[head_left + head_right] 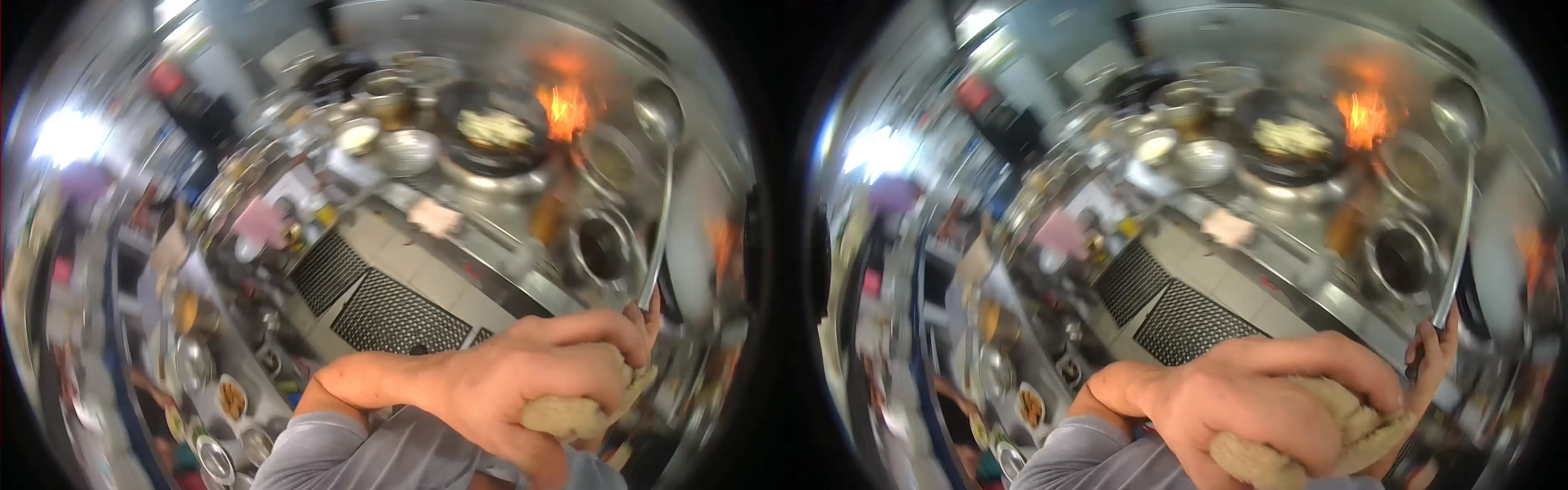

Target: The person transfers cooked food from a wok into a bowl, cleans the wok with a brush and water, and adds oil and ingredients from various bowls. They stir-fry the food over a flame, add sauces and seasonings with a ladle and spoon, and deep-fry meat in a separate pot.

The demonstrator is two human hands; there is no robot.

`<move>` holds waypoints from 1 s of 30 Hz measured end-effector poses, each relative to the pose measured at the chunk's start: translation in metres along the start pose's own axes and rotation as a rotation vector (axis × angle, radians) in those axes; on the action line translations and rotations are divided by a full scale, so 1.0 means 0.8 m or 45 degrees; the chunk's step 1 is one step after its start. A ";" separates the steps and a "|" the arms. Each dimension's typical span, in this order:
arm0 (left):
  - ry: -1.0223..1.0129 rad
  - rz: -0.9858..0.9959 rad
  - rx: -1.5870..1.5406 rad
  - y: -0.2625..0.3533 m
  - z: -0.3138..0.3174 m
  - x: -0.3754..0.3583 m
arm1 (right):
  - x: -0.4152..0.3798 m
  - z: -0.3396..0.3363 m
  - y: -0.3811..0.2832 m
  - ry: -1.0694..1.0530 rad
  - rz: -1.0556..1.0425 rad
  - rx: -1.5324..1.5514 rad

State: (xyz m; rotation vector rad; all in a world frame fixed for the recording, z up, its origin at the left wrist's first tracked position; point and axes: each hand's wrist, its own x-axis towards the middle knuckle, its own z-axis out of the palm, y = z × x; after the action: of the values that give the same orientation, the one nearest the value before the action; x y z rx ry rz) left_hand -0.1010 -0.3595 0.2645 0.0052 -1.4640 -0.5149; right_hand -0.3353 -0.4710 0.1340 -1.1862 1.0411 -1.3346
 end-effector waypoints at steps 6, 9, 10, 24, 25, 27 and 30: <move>-0.525 -0.744 -0.735 -0.156 0.209 -0.021 | -0.080 -0.267 -0.035 0.402 0.117 -0.170; -1.060 -1.155 -0.704 -0.246 0.308 -0.083 | -0.124 -0.369 -0.048 0.542 0.085 -0.113; -1.297 -1.223 -0.614 -0.285 0.339 -0.134 | -0.147 -0.394 -0.055 0.608 0.053 0.032; -1.441 -1.024 0.685 -0.675 0.636 -0.710 | -0.297 -0.536 -0.038 1.274 0.025 0.289; -1.466 -0.879 0.731 -0.700 0.649 -0.754 | -0.300 -0.537 -0.037 1.270 0.033 0.324; -1.245 -0.663 0.909 -0.697 0.668 -0.769 | -0.306 -0.540 -0.029 1.215 0.023 0.424; -2.230 -0.564 0.132 -0.671 0.597 -0.788 | -0.299 -0.540 -0.020 1.090 0.016 0.518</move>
State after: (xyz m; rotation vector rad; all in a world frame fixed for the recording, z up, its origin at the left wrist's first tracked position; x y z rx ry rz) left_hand -0.7402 -0.4820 -0.4353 -0.0542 -3.2445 -0.8534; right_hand -0.7677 -0.2420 0.0649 -0.2738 1.2543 -1.9906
